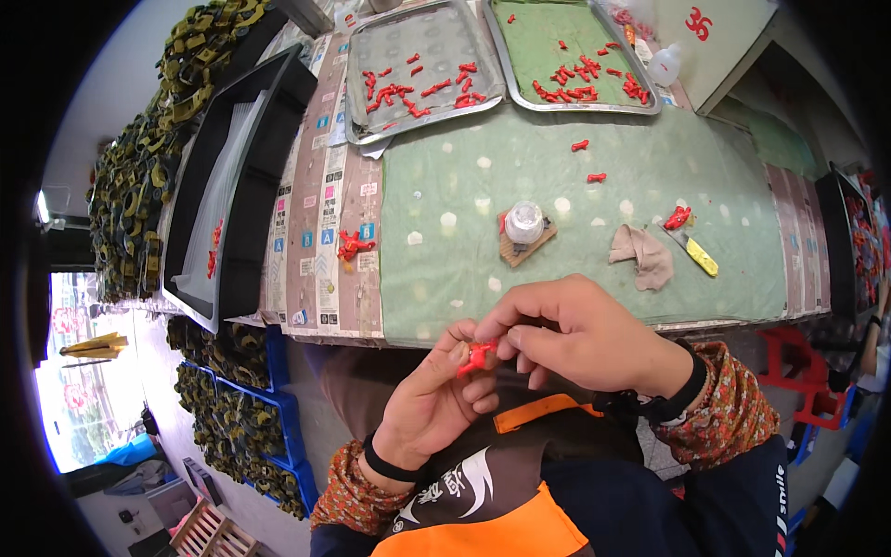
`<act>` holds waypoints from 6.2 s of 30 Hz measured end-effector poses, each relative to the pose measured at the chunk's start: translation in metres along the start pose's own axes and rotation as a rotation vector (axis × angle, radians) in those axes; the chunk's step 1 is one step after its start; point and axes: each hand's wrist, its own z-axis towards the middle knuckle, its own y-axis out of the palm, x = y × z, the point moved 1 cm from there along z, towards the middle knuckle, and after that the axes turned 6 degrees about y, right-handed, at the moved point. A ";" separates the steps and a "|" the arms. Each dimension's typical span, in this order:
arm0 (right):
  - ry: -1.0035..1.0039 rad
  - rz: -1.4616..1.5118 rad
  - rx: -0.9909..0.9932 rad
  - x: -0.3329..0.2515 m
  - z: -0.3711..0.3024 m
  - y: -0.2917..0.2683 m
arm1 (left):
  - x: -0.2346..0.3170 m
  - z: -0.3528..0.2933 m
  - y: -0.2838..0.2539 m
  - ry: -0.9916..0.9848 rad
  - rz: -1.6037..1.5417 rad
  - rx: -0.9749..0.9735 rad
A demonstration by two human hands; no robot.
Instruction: The worker is assembling small red plastic or rubber components by applying adhesive with a small tool and joining the pieces.
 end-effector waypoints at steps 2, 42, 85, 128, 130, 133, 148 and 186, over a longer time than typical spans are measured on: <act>0.016 0.043 -0.038 -0.001 0.004 0.000 | 0.001 0.000 -0.003 -0.022 -0.043 -0.032; -0.593 -1.388 0.738 -0.086 0.052 -0.091 | 0.031 0.001 -0.008 0.214 0.138 0.004; -0.245 -0.164 0.084 -0.121 0.089 -0.064 | 0.042 -0.005 -0.009 0.284 0.209 0.050; -0.552 -0.463 0.744 -0.008 0.004 -0.032 | 0.002 -0.009 0.002 0.235 0.280 0.056; -0.662 -0.680 0.793 -0.010 0.009 -0.032 | 0.004 -0.009 0.004 0.236 0.294 0.062; -0.797 -0.949 0.815 -0.014 0.016 -0.032 | 0.005 -0.007 0.005 0.230 0.299 0.072; -0.893 -1.272 0.873 -0.013 0.033 -0.027 | 0.012 -0.001 0.001 0.209 0.270 0.069; -0.668 -0.539 0.423 0.010 -0.003 0.022 | 0.004 0.002 -0.002 0.324 0.358 -0.064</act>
